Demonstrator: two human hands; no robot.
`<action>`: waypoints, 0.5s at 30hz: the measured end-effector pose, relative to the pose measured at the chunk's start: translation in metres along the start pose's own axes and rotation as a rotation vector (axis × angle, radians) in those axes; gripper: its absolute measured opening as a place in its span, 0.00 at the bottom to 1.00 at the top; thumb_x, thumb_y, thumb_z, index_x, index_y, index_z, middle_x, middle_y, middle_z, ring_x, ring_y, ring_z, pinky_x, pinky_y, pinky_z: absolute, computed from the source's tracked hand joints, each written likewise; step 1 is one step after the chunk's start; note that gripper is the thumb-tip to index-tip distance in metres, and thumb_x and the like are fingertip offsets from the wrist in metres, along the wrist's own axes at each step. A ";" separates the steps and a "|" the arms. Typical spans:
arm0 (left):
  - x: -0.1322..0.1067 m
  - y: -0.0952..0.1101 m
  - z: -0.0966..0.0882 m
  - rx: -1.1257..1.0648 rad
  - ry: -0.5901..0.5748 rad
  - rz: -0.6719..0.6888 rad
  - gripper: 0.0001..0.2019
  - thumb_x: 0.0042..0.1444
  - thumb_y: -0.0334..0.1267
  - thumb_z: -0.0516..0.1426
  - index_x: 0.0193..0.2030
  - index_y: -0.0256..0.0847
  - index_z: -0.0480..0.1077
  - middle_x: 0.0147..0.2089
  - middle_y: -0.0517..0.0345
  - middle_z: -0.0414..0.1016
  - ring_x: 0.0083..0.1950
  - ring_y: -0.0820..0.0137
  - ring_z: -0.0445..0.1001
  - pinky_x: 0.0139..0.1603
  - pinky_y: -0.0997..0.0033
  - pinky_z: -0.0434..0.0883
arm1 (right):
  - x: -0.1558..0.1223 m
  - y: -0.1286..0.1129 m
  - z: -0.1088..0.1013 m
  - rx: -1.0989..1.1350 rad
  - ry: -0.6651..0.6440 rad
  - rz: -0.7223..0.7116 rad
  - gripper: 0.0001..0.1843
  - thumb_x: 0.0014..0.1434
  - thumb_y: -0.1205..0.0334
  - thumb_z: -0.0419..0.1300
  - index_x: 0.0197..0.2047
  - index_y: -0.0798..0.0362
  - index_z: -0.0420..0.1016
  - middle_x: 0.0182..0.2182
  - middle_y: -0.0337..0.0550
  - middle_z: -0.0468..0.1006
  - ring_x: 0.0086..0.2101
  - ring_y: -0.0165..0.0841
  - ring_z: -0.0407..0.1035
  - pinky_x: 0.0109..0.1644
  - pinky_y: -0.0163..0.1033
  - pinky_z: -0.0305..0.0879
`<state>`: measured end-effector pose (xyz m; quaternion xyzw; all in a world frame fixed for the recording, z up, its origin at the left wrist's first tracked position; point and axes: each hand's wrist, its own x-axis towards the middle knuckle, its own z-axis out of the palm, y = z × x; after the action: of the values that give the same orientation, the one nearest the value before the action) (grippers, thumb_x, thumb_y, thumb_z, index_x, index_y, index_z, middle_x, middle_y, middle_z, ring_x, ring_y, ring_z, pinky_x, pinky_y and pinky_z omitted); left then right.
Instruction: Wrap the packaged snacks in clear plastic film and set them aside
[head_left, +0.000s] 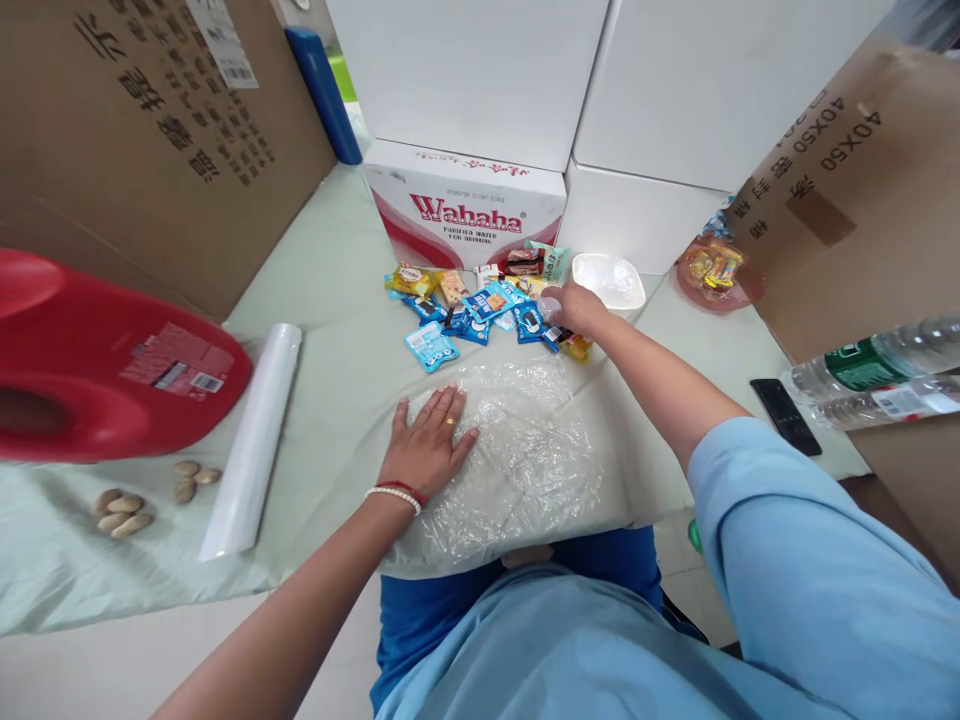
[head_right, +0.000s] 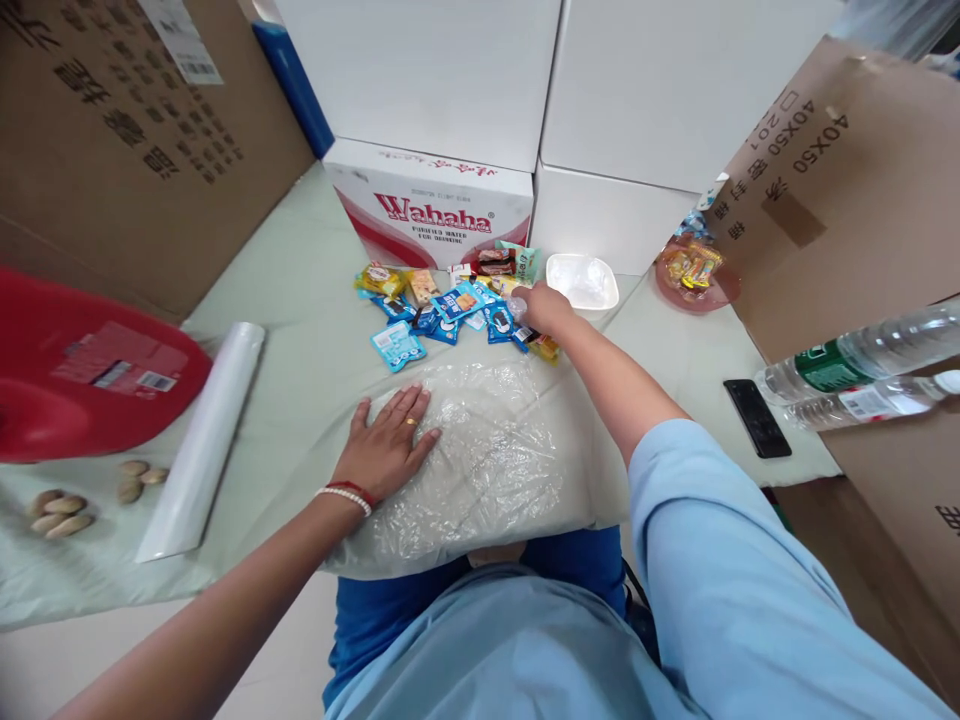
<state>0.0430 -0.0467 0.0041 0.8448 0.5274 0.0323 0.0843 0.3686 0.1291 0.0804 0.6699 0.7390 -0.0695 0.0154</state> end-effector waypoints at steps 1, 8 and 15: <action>0.000 0.000 0.000 0.006 0.001 0.000 0.33 0.74 0.53 0.40 0.80 0.40 0.52 0.82 0.47 0.49 0.82 0.53 0.53 0.79 0.29 0.44 | 0.002 0.002 -0.003 0.006 0.036 -0.007 0.30 0.64 0.61 0.64 0.69 0.46 0.73 0.59 0.57 0.75 0.54 0.52 0.74 0.59 0.51 0.69; 0.000 -0.003 0.004 0.012 0.010 0.009 0.33 0.74 0.53 0.39 0.80 0.41 0.52 0.82 0.47 0.49 0.81 0.52 0.54 0.79 0.29 0.45 | 0.032 0.076 -0.041 0.213 0.522 0.274 0.30 0.68 0.57 0.56 0.71 0.56 0.67 0.58 0.57 0.74 0.55 0.49 0.71 0.66 0.55 0.65; 0.000 -0.005 0.006 0.018 0.021 0.008 0.33 0.74 0.52 0.42 0.81 0.44 0.51 0.82 0.47 0.51 0.81 0.51 0.56 0.79 0.28 0.45 | 0.049 0.127 -0.006 0.175 0.214 0.351 0.37 0.68 0.42 0.58 0.69 0.62 0.70 0.58 0.66 0.77 0.56 0.53 0.73 0.64 0.57 0.67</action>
<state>0.0395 -0.0451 -0.0028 0.8473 0.5250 0.0367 0.0708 0.4900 0.1903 0.0700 0.7905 0.5998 -0.0581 -0.1096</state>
